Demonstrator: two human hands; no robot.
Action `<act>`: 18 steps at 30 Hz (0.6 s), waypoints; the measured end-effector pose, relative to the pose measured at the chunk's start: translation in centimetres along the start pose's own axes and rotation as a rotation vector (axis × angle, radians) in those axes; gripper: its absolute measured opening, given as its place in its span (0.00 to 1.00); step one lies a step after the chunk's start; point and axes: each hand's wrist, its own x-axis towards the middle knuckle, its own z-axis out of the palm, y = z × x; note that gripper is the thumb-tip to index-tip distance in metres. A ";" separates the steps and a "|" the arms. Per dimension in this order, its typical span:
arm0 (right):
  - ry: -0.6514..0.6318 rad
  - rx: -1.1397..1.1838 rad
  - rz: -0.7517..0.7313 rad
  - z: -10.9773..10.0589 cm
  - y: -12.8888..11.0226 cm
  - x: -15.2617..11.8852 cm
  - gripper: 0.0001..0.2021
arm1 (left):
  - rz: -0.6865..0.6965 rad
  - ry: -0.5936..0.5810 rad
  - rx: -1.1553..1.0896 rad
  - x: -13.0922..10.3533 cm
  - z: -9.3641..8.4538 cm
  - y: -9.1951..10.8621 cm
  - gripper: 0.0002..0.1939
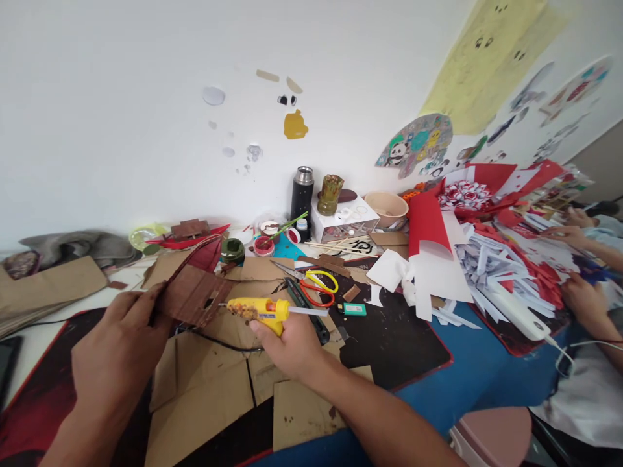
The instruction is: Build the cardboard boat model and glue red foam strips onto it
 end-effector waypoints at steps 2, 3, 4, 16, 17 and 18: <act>-0.008 -0.007 0.003 0.1 0.1 -0.1 0.16 | -0.004 0.009 -0.001 0.0 0.1 -0.1 0.37; -0.012 -0.007 0.004 0.1 0.1 -0.1 0.17 | -0.008 0.012 0.000 0.1 0.1 -0.1 0.37; -0.016 -0.005 0.007 0.1 0.2 -0.1 0.17 | -0.011 0.017 0.004 0.1 0.1 -0.2 0.37; 0.028 0.123 -0.017 -0.4 -0.3 0.1 0.19 | 0.016 0.038 0.047 -0.1 0.5 -0.3 0.34; 0.031 0.141 -0.026 -0.4 -0.3 0.1 0.19 | 0.012 0.034 0.047 -0.1 0.5 -0.4 0.33; 0.035 0.162 -0.034 -0.4 -0.3 0.2 0.19 | 0.010 0.028 0.043 -0.1 0.5 -0.4 0.33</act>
